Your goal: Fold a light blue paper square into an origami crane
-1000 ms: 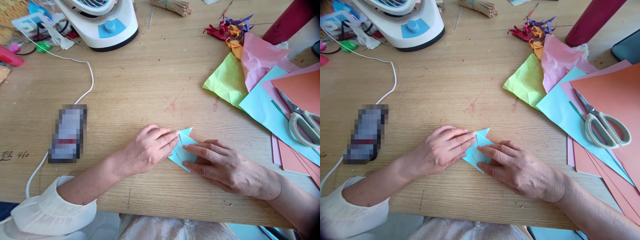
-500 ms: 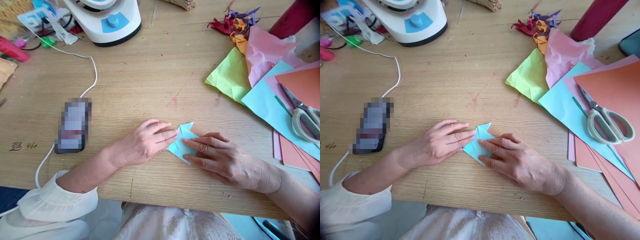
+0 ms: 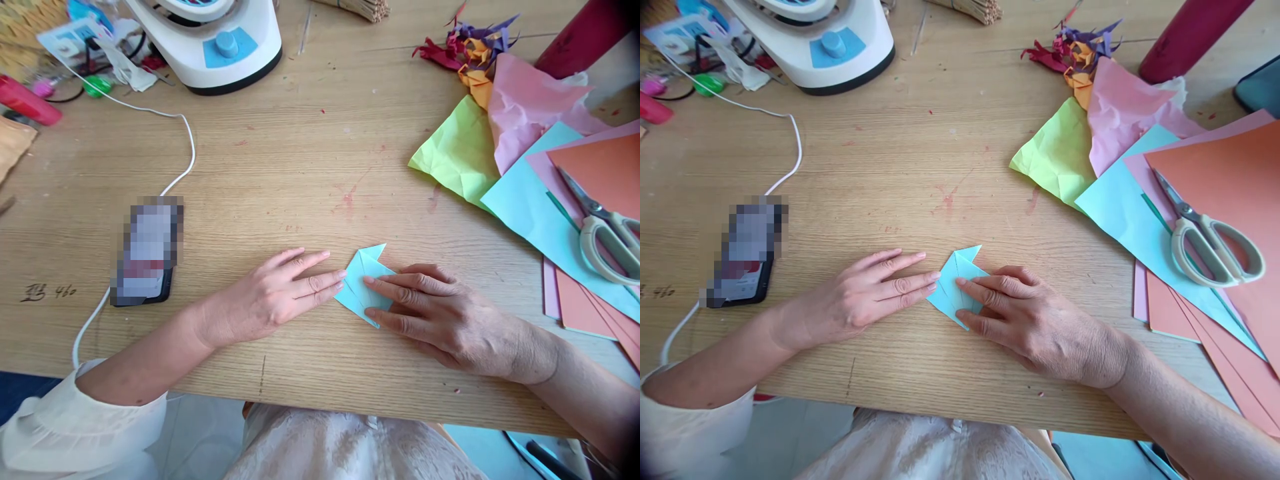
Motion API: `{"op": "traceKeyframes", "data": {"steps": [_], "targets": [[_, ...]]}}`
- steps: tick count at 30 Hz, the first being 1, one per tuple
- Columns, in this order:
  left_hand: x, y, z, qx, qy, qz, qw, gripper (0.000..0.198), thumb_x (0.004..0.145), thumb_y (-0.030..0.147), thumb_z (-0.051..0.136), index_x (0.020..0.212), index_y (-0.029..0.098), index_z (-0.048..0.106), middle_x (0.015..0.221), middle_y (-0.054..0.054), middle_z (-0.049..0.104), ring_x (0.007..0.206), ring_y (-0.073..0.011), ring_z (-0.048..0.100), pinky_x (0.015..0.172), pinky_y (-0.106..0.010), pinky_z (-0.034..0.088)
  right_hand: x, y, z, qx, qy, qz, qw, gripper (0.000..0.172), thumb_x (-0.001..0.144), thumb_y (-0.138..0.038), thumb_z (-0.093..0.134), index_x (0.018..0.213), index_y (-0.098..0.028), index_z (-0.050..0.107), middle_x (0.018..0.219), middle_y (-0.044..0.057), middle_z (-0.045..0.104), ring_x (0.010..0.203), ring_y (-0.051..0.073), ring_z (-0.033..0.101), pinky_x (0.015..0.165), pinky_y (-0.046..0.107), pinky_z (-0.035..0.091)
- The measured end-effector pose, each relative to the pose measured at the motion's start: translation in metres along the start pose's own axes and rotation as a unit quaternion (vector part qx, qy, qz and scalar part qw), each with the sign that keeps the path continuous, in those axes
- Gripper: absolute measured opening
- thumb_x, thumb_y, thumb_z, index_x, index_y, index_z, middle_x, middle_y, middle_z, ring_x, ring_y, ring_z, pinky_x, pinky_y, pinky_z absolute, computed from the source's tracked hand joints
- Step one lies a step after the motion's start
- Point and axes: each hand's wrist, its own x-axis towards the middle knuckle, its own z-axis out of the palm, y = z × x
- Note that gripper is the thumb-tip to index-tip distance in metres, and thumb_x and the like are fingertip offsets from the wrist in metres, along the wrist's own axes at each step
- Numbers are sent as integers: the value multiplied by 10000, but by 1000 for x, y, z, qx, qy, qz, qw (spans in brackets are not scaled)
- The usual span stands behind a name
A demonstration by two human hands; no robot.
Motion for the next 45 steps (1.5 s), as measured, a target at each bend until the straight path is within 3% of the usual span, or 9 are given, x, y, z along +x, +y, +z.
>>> {"op": "traceKeyframes", "data": {"steps": [4,9,14,20,25,29,32,40,45], "targets": [[-7,4,-6,-4,14,0,1000,472,974,46,424,1404,211,528,1479,-45,525,1415,-285,427,1100,-497,452,1,1,-1,5,7,-3,1000,335,1006,-204,483,1316,-184,609,1499,129,497,1350,296,485,1089,554,413],[4,17,-3,26,101,-3,995,358,978,100,480,1318,143,585,1380,-79,620,1335,-248,522,1151,-466,390,0,3,0,-10,0,-17,1000,344,1008,-220,485,1333,-189,592,1522,127,466,1366,282,463,1098,543,403],[14,37,16,-33,13,-38,999,639,1032,491,350,1517,75,329,1603,-147,305,1503,-297,245,1220,-518,217,-1,4,1,-13,5,-19,1000,363,1006,-229,481,1354,-184,576,1547,126,430,1354,285,465,1090,550,399],[6,47,20,-48,-28,-76,996,713,971,584,442,1553,204,286,1636,-102,243,1513,-355,166,1196,-598,171,1,-2,-4,-10,17,-3,1000,346,996,-205,503,1327,-180,601,1478,148,516,1332,294,495,1073,550,422],[3,54,8,-51,-16,-97,994,660,929,567,543,1498,261,405,1603,-85,333,1495,-421,166,1141,-673,232,3,-13,-6,-21,16,-4,1000,340,993,-200,485,1307,-152,608,1456,172,532,1327,301,495,1071,555,422],[16,56,1,-81,68,-141,984,360,1002,357,504,1316,206,594,1434,-88,565,1440,-315,358,1158,-561,308,8,-18,-7,2,32,-20,999,294,995,-167,453,1215,-131,644,1369,162,610,1242,272,562,1028,517,456],[35,55,8,-68,92,-161,980,398,1012,248,468,1397,156,508,1475,-112,523,1432,-271,386,1144,-478,358,9,-24,-13,24,54,-22,998,300,983,-122,435,1206,-107,634,1256,166,672,1097,244,633,929,454,507],[47,56,24,-69,9,-149,986,531,1015,275,470,1513,159,328,1615,-134,285,1500,-316,248,1171,-591,251,-11,-52,-24,84,80,98,988,273,986,-117,411,1139,-156,634,1013,103,704,872,192,654,741,335,517],[45,56,14,-158,62,-175,970,407,1022,172,391,1420,197,469,1579,-118,375,1477,-247,325,1191,-545,270,19,-31,-11,60,143,252,955,258,978,-218,515,1228,-205,574,1135,109,623,976,224,633,822,364,526]]}}
